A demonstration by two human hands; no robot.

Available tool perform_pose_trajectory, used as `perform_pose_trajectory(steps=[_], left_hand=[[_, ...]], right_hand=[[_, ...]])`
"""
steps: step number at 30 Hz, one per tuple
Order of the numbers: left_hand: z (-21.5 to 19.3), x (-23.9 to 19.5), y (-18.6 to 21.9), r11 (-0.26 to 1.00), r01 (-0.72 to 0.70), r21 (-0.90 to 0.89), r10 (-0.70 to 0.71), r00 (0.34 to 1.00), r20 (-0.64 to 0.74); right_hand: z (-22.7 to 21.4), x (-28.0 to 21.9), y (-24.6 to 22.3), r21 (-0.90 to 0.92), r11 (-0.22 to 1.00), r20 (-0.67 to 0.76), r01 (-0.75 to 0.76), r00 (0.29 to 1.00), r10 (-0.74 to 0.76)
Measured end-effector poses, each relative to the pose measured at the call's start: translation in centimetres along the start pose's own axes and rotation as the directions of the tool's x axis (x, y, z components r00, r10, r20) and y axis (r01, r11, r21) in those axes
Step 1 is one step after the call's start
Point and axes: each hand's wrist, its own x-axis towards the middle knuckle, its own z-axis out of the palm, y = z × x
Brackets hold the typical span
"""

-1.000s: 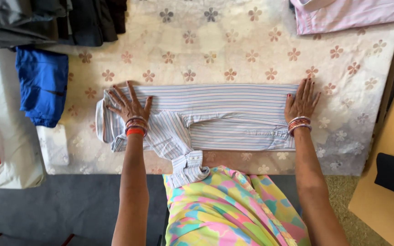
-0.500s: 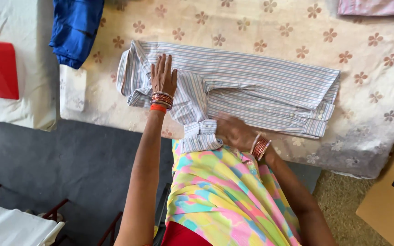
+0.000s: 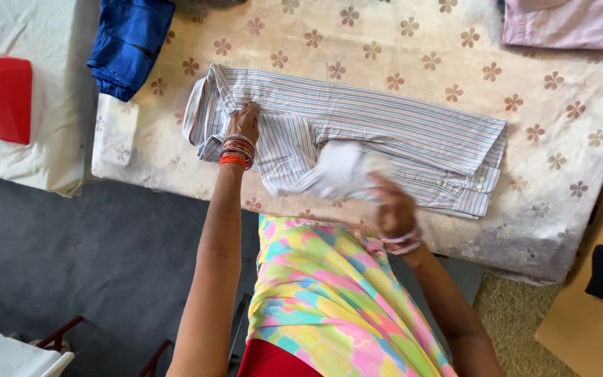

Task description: The person lays a striped button-up shirt face down on a padded table and smooths the fabric with both hands. They fold the sleeves across the back, fold the sides inward, then fold the shirt into a compact rectangle and place it on a stack of folded shirts.

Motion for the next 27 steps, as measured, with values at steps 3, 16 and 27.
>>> perform_pose_trajectory(steps=[3, 16, 27], left_hand=[[0.5, 0.0, -0.1, 1.000, -0.024, 0.011, 0.024, 1.000, 0.006], [-1.1, 0.1, -0.6, 0.992, -0.117, 0.043, 0.112, 0.987, 0.115], [-4.7, 1.2, 2.4, 0.978, -0.178, -0.108, 0.204, 0.925, 0.322]], right_hand=[[-5.0, -2.6, 1.6, -0.392, 0.903, -0.201, -0.179, 0.974, 0.106], [-9.5, -9.1, 5.4, -0.625, 0.671, -0.235, -0.399, 0.916, 0.327], [-11.2, -8.7, 12.7, -0.689, 0.593, -0.475, -0.417, 0.878, 0.065]])
